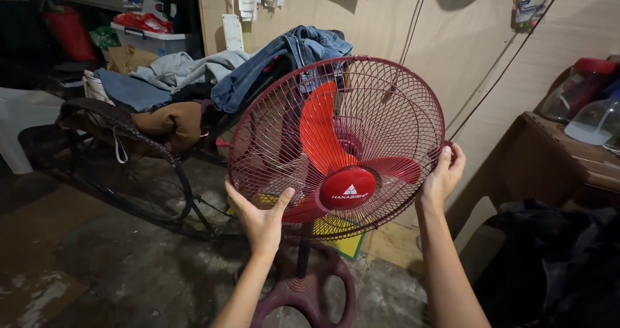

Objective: The person assembles a red electric fan by hand. They attach the front grille, insert the fan blade onto the motor shaft, secure it with a nut, and then attach the rear grille, completing the assembly.

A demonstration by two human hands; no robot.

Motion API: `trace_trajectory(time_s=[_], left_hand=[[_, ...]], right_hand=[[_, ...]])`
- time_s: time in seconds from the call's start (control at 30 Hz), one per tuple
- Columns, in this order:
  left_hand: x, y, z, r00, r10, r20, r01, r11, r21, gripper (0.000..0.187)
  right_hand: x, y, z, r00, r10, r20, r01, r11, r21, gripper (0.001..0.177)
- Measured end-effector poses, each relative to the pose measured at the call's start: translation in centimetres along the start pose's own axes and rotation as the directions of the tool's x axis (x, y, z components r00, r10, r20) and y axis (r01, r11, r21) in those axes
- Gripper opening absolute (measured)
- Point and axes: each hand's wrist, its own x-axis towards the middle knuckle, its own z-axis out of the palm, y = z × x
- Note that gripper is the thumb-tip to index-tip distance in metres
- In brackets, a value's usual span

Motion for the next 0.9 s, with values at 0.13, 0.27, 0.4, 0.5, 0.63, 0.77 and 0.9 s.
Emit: trace_trajectory(time_s=[0.13, 0.27, 0.4, 0.5, 0.63, 0.77, 0.9], left_hand=[[0.2, -0.3, 0.1, 1.0, -0.003, -0.005, 0.003, 1.0, 0.005, 0.134], [0.2, -0.6, 0.3, 1.0, 0.013, -0.017, -0.013, 1.0, -0.015, 0.134], [0.2, -1.0, 0.3, 0.999, -0.012, -0.031, 0.013, 0.999, 0.034, 0.136], [0.4, -1.1, 0.4, 0.999, -0.02, -0.034, 0.021, 0.999, 0.028, 0.135], [0.4, -1.2, 0.3, 0.999, -0.031, -0.032, 0.032, 0.999, 0.021, 0.135], [0.7, -0.9, 0.1, 0.999, 0.019, -0.04, -0.018, 1.0, 0.021, 0.132], [1.0, -0.2, -0.8, 1.0, 0.02, 0.021, -0.02, 1.0, -0.019, 0.125]], right_hand=[[-0.3, -1.6, -0.1, 0.994, -0.015, 0.107, 0.016, 1.0, -0.015, 0.028], [-0.2, -3.5, -0.1, 0.984, 0.038, 0.175, -0.032, 0.999, -0.04, 0.028], [-0.1, -4.4, 0.0, 0.979, 0.045, 0.201, -0.015, 0.989, -0.15, 0.029], [0.0, -4.5, 0.0, 0.975, 0.042, 0.217, -0.006, 0.986, -0.165, 0.029], [0.1, -4.3, -0.2, 0.974, 0.082, 0.213, -0.045, 0.984, -0.171, 0.029], [-0.2, -3.5, -0.3, 0.971, 0.075, 0.227, -0.031, 0.981, -0.19, 0.031], [-0.1, -1.3, -1.4, 0.975, -0.069, 0.212, 0.126, 0.954, -0.271, 0.039]])
